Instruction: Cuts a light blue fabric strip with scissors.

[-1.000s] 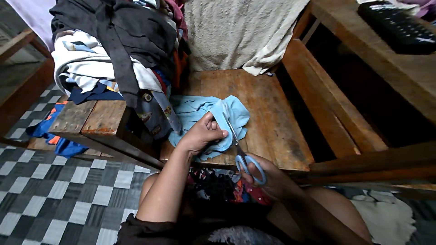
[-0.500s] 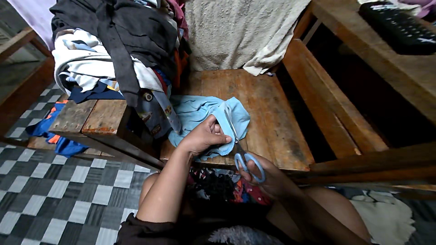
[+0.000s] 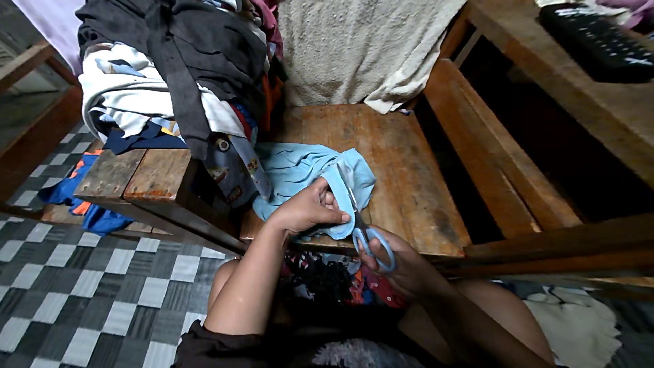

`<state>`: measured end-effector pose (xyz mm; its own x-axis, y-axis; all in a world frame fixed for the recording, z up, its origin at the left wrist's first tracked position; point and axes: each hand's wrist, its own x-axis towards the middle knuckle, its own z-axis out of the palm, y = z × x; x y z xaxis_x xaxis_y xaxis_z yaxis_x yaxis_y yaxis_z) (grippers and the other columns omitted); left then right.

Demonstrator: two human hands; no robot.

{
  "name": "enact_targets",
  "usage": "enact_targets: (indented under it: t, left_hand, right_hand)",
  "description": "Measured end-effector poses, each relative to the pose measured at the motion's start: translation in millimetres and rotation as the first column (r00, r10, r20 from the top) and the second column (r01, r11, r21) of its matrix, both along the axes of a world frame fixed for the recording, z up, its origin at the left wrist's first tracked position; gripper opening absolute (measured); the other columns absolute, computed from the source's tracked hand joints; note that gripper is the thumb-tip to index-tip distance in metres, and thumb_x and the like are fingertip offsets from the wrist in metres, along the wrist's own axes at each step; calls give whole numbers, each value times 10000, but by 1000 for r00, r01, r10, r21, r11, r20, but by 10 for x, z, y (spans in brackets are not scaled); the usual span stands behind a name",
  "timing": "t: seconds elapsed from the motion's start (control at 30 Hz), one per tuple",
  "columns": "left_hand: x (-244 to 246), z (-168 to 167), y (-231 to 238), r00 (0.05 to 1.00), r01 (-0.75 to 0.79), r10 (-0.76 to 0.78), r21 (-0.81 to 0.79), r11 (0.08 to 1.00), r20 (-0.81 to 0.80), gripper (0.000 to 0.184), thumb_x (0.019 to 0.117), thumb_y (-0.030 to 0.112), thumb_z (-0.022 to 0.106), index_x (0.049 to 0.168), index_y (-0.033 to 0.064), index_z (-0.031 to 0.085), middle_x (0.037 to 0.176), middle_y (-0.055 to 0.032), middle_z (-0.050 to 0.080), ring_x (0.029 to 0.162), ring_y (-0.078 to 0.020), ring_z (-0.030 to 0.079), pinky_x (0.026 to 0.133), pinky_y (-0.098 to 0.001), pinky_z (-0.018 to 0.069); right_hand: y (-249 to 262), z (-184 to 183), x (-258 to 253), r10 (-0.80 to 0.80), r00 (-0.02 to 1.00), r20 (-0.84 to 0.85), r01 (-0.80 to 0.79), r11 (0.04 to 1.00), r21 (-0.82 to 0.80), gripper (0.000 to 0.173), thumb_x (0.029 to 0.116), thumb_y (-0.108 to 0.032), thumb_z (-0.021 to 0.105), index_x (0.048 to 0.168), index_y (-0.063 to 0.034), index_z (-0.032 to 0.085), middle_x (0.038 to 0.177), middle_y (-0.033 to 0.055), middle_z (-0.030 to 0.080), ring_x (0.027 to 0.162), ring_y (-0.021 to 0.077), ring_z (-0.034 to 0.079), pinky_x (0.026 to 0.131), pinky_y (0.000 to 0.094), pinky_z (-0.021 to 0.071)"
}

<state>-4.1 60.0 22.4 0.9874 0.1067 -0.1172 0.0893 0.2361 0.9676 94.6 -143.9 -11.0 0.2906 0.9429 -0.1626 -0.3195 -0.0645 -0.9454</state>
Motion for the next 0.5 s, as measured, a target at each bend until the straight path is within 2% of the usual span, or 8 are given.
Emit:
enact_targets:
  t: [0.1, 0.17, 0.23, 0.3, 0.4, 0.5]
  left_hand:
    - [-6, 5, 1, 999, -53, 53, 8, 999, 5, 440, 878, -38, 651, 1247, 55, 430, 908, 40, 663, 840, -32, 665, 830, -235, 565]
    - [-11, 30, -13, 987, -163, 163, 24, 986, 2, 300, 941, 23, 602, 1225, 20, 507, 950, 23, 663, 885, -32, 650, 864, -242, 547]
    - [25, 30, -54, 944, -330, 330, -16, 944, 7, 98, 1000, 42, 530, 1069, 41, 600, 858, 35, 649, 809, -30, 625, 811, -232, 534]
    - [77, 2, -92, 872, -487, 490, -124, 865, -6, 112, 1001, -10, 531, 960, 32, 626, 816, 0, 658, 769, -68, 634, 789, -258, 547]
    - [116, -22, -141, 805, -581, 593, -244, 777, -28, 143, 955, -96, 557, 1048, 6, 595, 862, -43, 674, 768, -105, 651, 773, -274, 562]
    - [104, -30, -132, 815, -552, 579, -292, 781, 8, 330, 919, -134, 557, 1212, 18, 562, 843, -35, 670, 766, -109, 659, 789, -291, 571]
  right_hand:
    - [-11, 23, 5, -12, 1000, 2, 12, 999, -32, 462, 847, -604, 732, 978, -195, 562, 659, -155, 537, 515, -70, 455, 489, 90, 385]
    - [-22, 17, 19, 0, 1000, 11, 0, 999, -33, 448, 860, -587, 729, 987, -192, 560, 668, -153, 543, 523, -70, 462, 497, 89, 391]
    - [-22, 13, 25, 15, 1000, 13, -14, 999, -34, 425, 871, -568, 727, 979, -192, 561, 671, -152, 544, 530, -71, 471, 503, 86, 394]
    - [-21, 7, 20, 15, 1000, 16, -15, 999, -38, 415, 878, -551, 725, 989, -186, 561, 673, -155, 542, 535, -72, 474, 510, 86, 397]
    - [-22, 6, 13, 14, 1000, 8, -13, 999, -46, 456, 849, -579, 742, 997, -186, 566, 673, -154, 541, 534, -70, 473, 511, 86, 397]
    - [-30, 3, 30, 25, 1000, -6, -26, 998, -54, 500, 816, -620, 754, 989, -187, 575, 672, -147, 549, 531, -62, 474, 504, 95, 398]
